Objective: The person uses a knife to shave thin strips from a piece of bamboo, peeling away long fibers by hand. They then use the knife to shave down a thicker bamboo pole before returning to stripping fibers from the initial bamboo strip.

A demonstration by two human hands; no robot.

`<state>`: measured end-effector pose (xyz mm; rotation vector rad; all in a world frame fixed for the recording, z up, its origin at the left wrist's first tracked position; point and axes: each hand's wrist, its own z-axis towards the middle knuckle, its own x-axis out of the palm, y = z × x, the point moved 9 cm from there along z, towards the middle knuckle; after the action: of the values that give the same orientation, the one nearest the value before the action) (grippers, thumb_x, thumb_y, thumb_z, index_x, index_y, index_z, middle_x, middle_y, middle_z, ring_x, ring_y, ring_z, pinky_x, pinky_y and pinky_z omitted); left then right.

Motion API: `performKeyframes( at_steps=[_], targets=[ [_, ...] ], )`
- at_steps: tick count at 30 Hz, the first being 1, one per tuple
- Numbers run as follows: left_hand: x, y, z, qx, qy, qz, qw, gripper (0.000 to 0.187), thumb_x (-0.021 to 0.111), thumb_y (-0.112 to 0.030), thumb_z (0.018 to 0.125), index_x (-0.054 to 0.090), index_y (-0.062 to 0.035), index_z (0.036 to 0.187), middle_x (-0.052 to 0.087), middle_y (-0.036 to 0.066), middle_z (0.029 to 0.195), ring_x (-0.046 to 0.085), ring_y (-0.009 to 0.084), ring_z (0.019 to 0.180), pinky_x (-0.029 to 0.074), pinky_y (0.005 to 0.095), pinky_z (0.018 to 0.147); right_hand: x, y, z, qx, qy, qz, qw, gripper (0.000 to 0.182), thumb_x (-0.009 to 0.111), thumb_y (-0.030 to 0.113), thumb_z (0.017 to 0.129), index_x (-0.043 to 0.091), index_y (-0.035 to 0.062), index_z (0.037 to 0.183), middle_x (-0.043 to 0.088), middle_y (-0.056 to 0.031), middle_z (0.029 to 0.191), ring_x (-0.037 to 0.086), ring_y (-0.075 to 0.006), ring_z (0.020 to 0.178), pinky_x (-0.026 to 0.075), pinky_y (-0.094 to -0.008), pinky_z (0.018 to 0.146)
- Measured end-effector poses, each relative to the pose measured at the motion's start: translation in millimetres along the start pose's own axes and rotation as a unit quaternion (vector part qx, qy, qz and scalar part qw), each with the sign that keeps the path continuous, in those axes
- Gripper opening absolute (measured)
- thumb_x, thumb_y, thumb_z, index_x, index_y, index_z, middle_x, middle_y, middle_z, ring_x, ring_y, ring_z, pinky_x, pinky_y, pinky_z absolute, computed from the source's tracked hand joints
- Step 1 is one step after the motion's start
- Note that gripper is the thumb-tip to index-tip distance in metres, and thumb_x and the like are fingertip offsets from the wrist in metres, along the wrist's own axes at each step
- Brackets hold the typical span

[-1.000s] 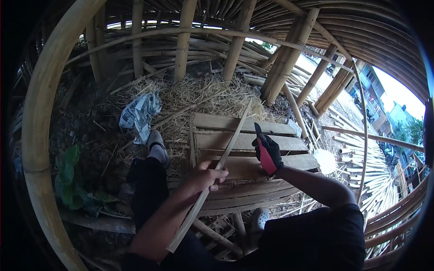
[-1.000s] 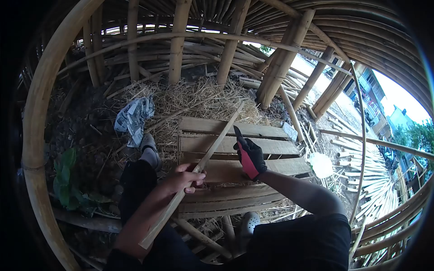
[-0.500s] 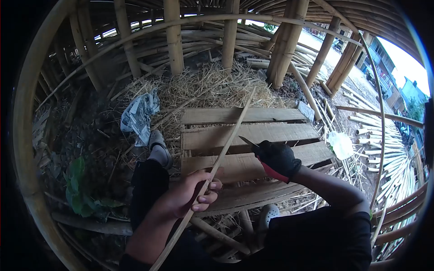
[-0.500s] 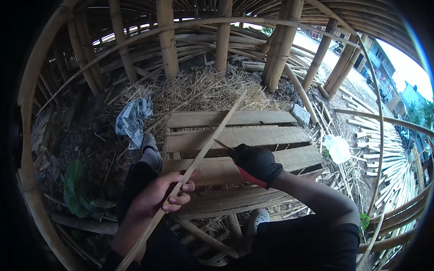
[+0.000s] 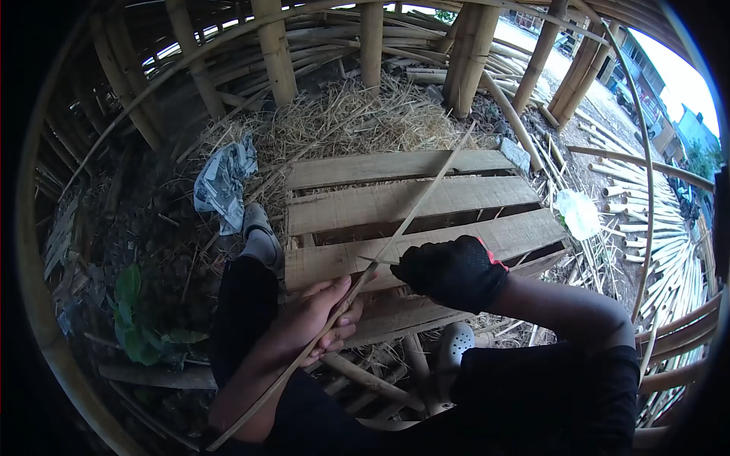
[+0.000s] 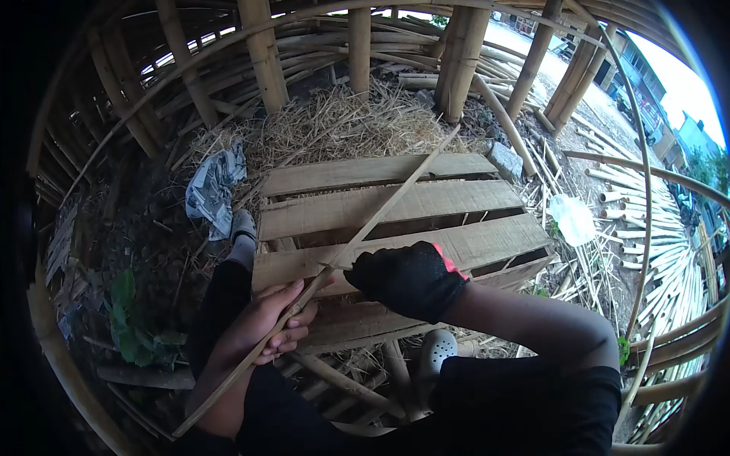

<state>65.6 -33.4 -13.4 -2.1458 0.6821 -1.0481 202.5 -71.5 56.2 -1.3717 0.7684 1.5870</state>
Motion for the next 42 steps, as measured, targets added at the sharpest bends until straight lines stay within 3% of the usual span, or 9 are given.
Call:
performKeyframes(
  at_steps=[7,12,15,19,21,25,29,39,42],
  targets=[
    [4.4,2.7,-0.5,-0.004,-0.067,0.048,0.997,0.043,0.032,-0.035,0.108,0.044,-0.0087,0.14,0.039,-0.003,0.067,0.032,0.0033,0.04,0.031,0.0174,0.034,10.7,-8.5,5.7,0.029,-0.004,-0.068,0.997,0.013,0.063,0.024,0.085,0.065,0.0185,0.096,0.065,0.0,0.082,0.068,-0.0184,0.069,0.051,-0.0353,0.05],
    [8.6,8.0,2.0,0.034,-0.066,0.055,0.996,0.03,0.035,-0.033,0.107,0.05,-0.0077,0.106,0.041,-0.001,0.063,0.034,0.0043,0.039,0.03,0.0189,0.034,5.7,-16.6,3.5,-0.005,-0.048,-0.001,0.999,0.011,0.063,0.023,0.083,0.066,0.0186,0.093,0.064,-0.0006,0.077,0.067,-0.019,0.067,0.05,-0.0351,0.049],
    [8.3,9.3,6.5,0.01,-0.083,0.037,0.996,0.027,0.038,-0.033,0.107,0.048,-0.0081,0.103,0.041,0.0,0.061,0.034,0.0048,0.038,0.03,0.0188,0.034,7.7,-13.1,1.9,-0.025,-0.079,-0.067,0.994,0.015,0.064,0.024,0.082,0.067,0.0193,0.097,0.063,-0.0006,0.074,0.067,-0.0193,0.065,0.05,-0.0351,0.048],
    [9.2,15.9,-0.9,0.0,-0.075,0.08,0.994,0.03,0.038,-0.036,0.106,0.047,-0.0074,0.104,0.04,-0.001,0.057,0.033,0.0052,0.036,0.029,0.0195,0.032,6.1,-15.1,5.5,0.014,-0.035,-0.005,0.999,0.02,0.068,0.023,0.08,0.067,0.018,0.1,0.065,-0.0015,0.076,0.067,-0.0194,0.065,0.052,-0.0344,0.049],
    [9.8,13.6,0.7,0.01,-0.072,0.067,0.995,0.029,0.037,-0.034,0.106,0.048,-0.0077,0.103,0.04,-0.002,0.056,0.032,0.0055,0.036,0.03,0.02,0.031,-3.2,-16.2,4.8,-0.057,-0.142,-0.023,0.988,0.014,0.067,0.025,0.078,0.066,0.0206,0.092,0.058,0.0013,0.071,0.064,-0.0163,0.059,0.048,-0.0333,0.045],
    [6.0,7.9,2.0,0.017,-0.07,0.119,0.99,0.028,0.034,-0.034,0.107,0.047,-0.0094,0.104,0.037,-0.003,0.055,0.034,0.0049,0.035,0.029,0.0197,0.03,-0.4,-3.3,3.1,-0.001,-0.02,-0.018,1.0,0.014,0.065,0.019,0.082,0.066,0.0157,0.096,0.066,-0.001,0.082,0.068,-0.0189,0.067,0.052,-0.0335,0.05],
    [12.0,15.2,1.1,0.001,-0.038,-0.006,0.999,0.03,0.035,-0.033,0.107,0.051,-0.0079,0.102,0.044,0.0,0.057,0.036,0.0061,0.035,0.033,0.0196,0.033,3.6,-21.7,1.5,-0.02,-0.114,0.053,0.992,0.016,0.066,0.02,0.081,0.066,0.0157,0.096,0.065,-0.0026,0.078,0.067,-0.02,0.064,0.052,-0.0343,0.049],
    [8.3,12.2,2.4,-0.006,-0.05,0.043,0.998,0.027,0.034,-0.035,0.107,0.047,-0.0106,0.105,0.036,-0.003,0.055,0.032,0.004,0.035,0.028,0.0184,0.029,-2.8,-9.0,5.5,-0.003,-0.093,-0.003,0.996,0.01,0.067,0.023,0.081,0.067,0.0208,0.091,0.058,0.0007,0.07,0.062,-0.0161,0.056,0.048,-0.0331,0.046],
    [14.2,7.9,-8.4,-0.009,-0.04,0.04,0.998,0.029,0.033,-0.033,0.107,0.048,-0.0085,0.104,0.038,-0.001,0.056,0.033,0.006,0.036,0.031,0.0201,0.034,-3.0,-6.6,8.9,-0.04,-0.051,-0.023,0.998,0.019,0.067,0.018,0.08,0.067,0.0166,0.099,0.066,-0.0021,0.081,0.068,-0.0222,0.068,0.053,-0.0354,0.053]
  ],
)
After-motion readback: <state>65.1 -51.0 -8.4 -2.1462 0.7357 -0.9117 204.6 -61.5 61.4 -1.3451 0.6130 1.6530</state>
